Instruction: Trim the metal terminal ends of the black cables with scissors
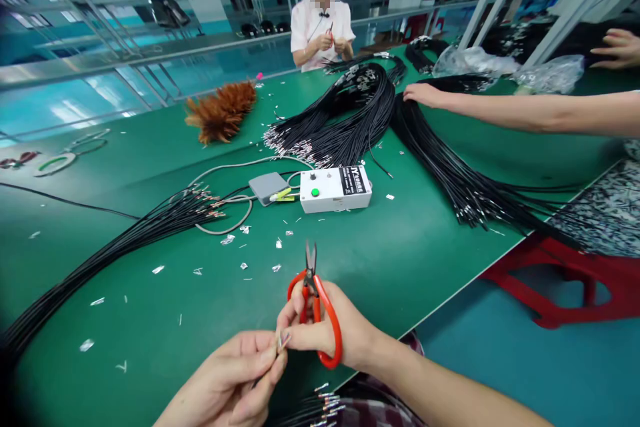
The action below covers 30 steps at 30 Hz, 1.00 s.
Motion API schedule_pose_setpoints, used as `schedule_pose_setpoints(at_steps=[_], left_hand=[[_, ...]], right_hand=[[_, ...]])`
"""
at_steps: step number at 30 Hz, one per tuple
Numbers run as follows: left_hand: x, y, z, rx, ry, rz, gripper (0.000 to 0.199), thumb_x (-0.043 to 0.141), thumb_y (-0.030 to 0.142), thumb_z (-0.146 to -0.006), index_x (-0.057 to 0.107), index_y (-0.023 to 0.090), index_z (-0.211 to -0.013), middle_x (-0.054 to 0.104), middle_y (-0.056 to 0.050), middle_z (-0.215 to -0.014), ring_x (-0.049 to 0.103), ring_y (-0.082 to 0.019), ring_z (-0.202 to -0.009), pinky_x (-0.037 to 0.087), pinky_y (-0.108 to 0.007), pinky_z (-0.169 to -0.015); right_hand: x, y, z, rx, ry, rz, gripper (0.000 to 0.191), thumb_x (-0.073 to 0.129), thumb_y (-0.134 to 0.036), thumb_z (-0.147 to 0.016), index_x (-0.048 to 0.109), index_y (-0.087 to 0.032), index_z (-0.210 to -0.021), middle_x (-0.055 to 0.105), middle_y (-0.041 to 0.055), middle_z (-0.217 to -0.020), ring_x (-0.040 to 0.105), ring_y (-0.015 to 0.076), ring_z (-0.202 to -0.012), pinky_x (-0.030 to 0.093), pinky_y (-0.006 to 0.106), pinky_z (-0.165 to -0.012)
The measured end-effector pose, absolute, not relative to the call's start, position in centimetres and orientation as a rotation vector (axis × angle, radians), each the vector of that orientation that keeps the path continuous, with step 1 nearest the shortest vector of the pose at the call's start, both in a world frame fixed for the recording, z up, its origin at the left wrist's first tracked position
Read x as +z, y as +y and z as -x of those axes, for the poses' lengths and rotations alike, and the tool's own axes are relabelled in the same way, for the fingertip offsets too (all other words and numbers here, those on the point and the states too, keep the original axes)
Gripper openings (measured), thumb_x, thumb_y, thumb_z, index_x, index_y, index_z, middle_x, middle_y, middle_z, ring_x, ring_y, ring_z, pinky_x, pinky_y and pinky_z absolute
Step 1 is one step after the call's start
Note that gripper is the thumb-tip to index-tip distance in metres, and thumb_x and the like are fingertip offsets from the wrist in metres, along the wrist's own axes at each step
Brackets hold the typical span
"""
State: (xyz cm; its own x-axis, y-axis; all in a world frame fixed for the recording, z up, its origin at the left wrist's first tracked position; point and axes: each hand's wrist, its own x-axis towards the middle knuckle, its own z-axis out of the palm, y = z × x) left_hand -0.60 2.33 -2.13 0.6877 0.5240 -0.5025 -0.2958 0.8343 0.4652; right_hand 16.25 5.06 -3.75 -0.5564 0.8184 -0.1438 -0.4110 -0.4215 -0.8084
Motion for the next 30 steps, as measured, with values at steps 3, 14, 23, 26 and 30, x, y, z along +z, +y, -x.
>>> schedule_pose_setpoints(at_steps=[3, 14, 23, 26, 30], left_hand=[[-2.6, 2.2, 0.6, 0.417, 0.647, -0.377, 0.022, 0.068, 0.031, -0.077, 0.065, 0.011, -0.068, 0.047, 0.005, -0.033, 0.021, -0.001, -0.022, 0.013, -0.017, -0.026], [-1.4, 2.2, -0.1, 0.789, 1.053, -0.583, 0.023, 0.064, 0.037, -0.083, 0.06, 0.015, -0.078, 0.046, 0.008, -0.04, 0.016, 0.001, -0.03, 0.007, -0.016, -0.034], [-2.0, 2.0, -0.4, 0.774, 1.116, -0.646, 0.032, 0.065, 0.046, -0.08, 0.06, 0.015, -0.077, 0.059, 0.002, -0.044, 0.021, 0.001, -0.027, 0.009, -0.015, -0.032], [-2.1, 1.9, -0.4, 0.756, 1.11, -0.631, 0.031, 0.065, 0.045, -0.08, 0.06, 0.015, -0.076, 0.059, 0.002, -0.044, 0.022, 0.001, -0.028, 0.008, -0.014, -0.032], [-2.2, 1.7, -0.3, 0.756, 1.092, -0.603, 0.032, 0.065, 0.046, -0.08, 0.059, 0.015, -0.076, 0.058, 0.002, -0.043, 0.021, 0.001, -0.028, 0.008, -0.013, -0.032]], right_hand=[[-4.3, 6.0, -16.0, 2.138, -0.99, 0.494, 0.042, 0.08, -0.027, -0.062, 0.039, -0.021, -0.071, 0.064, -0.0009, -0.071, 0.055, 0.0093, -0.055, 0.043, 0.022, -0.056], [-2.9, 7.9, -19.3, 1.133, -1.51, 1.457, 0.007, 0.059, -0.023, -0.077, 0.053, -0.023, -0.082, 0.062, -0.0005, -0.077, 0.052, 0.0144, -0.062, 0.042, 0.027, -0.061], [-2.1, 5.3, -16.8, 1.656, -1.157, 1.069, 0.027, 0.069, -0.021, -0.07, 0.042, -0.021, -0.068, 0.071, 0.0043, -0.086, 0.052, 0.0104, -0.059, 0.042, 0.024, -0.057], [-2.4, 5.3, -16.3, 1.682, -1.074, 1.035, 0.03, 0.073, -0.021, -0.067, 0.043, -0.021, -0.069, 0.07, 0.0032, -0.082, 0.054, 0.0105, -0.06, 0.043, 0.024, -0.06], [-3.1, 5.0, -15.5, 1.69, -0.969, 1.008, 0.036, 0.078, -0.026, -0.066, 0.043, -0.021, -0.069, 0.066, 0.0006, -0.075, 0.059, 0.0134, -0.067, 0.046, 0.027, -0.066]])
